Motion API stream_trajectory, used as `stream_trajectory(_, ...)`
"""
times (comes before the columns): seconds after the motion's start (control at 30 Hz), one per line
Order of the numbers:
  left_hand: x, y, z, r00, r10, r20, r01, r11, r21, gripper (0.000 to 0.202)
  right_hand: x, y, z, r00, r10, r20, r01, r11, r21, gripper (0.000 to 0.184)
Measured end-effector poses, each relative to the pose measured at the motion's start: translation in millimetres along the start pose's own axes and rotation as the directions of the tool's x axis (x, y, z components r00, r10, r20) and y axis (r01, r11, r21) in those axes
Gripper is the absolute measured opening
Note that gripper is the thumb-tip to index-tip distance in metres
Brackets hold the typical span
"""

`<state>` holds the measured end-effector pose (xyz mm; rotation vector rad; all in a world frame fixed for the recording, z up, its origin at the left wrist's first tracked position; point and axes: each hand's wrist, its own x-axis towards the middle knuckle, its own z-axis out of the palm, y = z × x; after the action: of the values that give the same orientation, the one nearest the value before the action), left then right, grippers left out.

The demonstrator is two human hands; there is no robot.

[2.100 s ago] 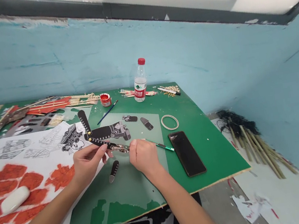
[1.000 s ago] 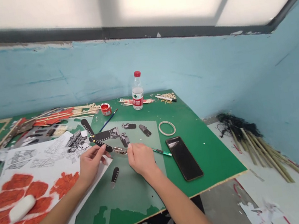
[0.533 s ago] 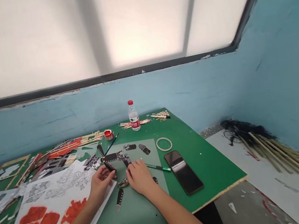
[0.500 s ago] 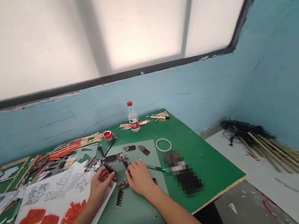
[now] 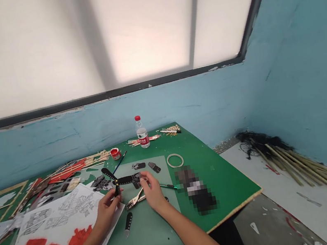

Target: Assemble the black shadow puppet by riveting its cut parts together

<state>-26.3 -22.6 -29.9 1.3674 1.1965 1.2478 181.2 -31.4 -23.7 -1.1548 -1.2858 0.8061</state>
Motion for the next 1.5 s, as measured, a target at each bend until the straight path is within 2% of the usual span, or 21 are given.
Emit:
stream_trajectory(0.07, 0, -2, -0.9, 1.000, 0.010, 0.014, -0.010, 1.000, 0.000, 0.037, -2, -1, 1, 0.998, -0.050, 0.027, 0.054, 0.983, -0.176, 0.021)
stream_trajectory(0.13, 1, -3, -1.6, 1.000, 0.003, 0.007, -0.003, 1.000, -0.011, 0.041, -7, -1, 4, 0.987, -0.098, 0.128, 0.134, 0.938, -0.318, 0.021)
stream_trajectory(0.23, 2, -4, -2.4, 1.000, -0.022, -0.017, 0.021, 0.999, -0.047, 0.045, -16, 1, 9, 0.956, -0.138, 0.259, 0.232, 0.896, -0.378, 0.022)
stream_trajectory(0.3, 4, -3, -3.1, 0.999, -0.048, -0.020, 0.046, 0.995, -0.091, 0.046, -19, 2, 10, 0.944, -0.155, 0.292, 0.262, 0.890, -0.374, 0.017)
stream_trajectory(0.4, 6, 0, -4.1, 0.996, -0.084, -0.032, 0.076, 0.977, -0.201, 0.048, -18, 2, 10, 0.955, -0.158, 0.250, 0.239, 0.910, -0.339, 0.008)
stream_trajectory(0.53, 6, 4, -3.8, 0.996, -0.090, 0.001, 0.087, 0.966, -0.245, 0.045, -10, 4, 7, 0.989, -0.078, 0.128, 0.110, 0.958, -0.264, 0.018)
stream_trajectory(0.67, 4, 6, -2.8, 0.997, -0.066, 0.044, 0.075, 0.967, -0.242, 0.042, -7, 9, 6, 0.993, 0.012, 0.117, 0.016, 0.972, -0.235, 0.022)
stream_trajectory(0.77, 3, 8, -2.3, 0.998, -0.059, 0.036, 0.067, 0.965, -0.254, 0.044, -8, 10, 7, 0.992, 0.013, 0.128, 0.021, 0.965, -0.262, 0.017)
stream_trajectory(0.97, 3, 6, 2.0, 0.999, -0.038, 0.028, 0.043, 0.981, -0.192, 0.051, -10, 10, 7, 0.981, -0.073, 0.178, 0.125, 0.946, -0.300, 0.006)
stream_trajectory(1.13, 8, 1, -0.7, 0.997, -0.075, -0.026, 0.066, 0.967, -0.246, 0.052, -7, 15, 7, 0.993, 0.005, 0.119, 0.026, 0.967, -0.255, 0.015)
stream_trajectory(1.23, 13, 2, -5.9, 0.991, -0.130, -0.034, 0.113, 0.943, -0.313, 0.052, -4, 16, 6, 0.996, 0.011, 0.084, 0.012, 0.965, -0.263, 0.016)
stream_trajectory(1.33, 15, 4, -7.9, 0.991, -0.136, -0.016, 0.125, 0.944, -0.306, 0.055, -5, 14, 6, 0.996, 0.006, 0.092, 0.019, 0.964, -0.266, 0.016)
stream_trajectory(1.5, 10, 7, -5.7, 0.992, -0.116, 0.053, 0.124, 0.972, -0.200, 0.054, -9, 6, 7, 0.989, -0.027, 0.146, 0.061, 0.971, -0.233, 0.010)
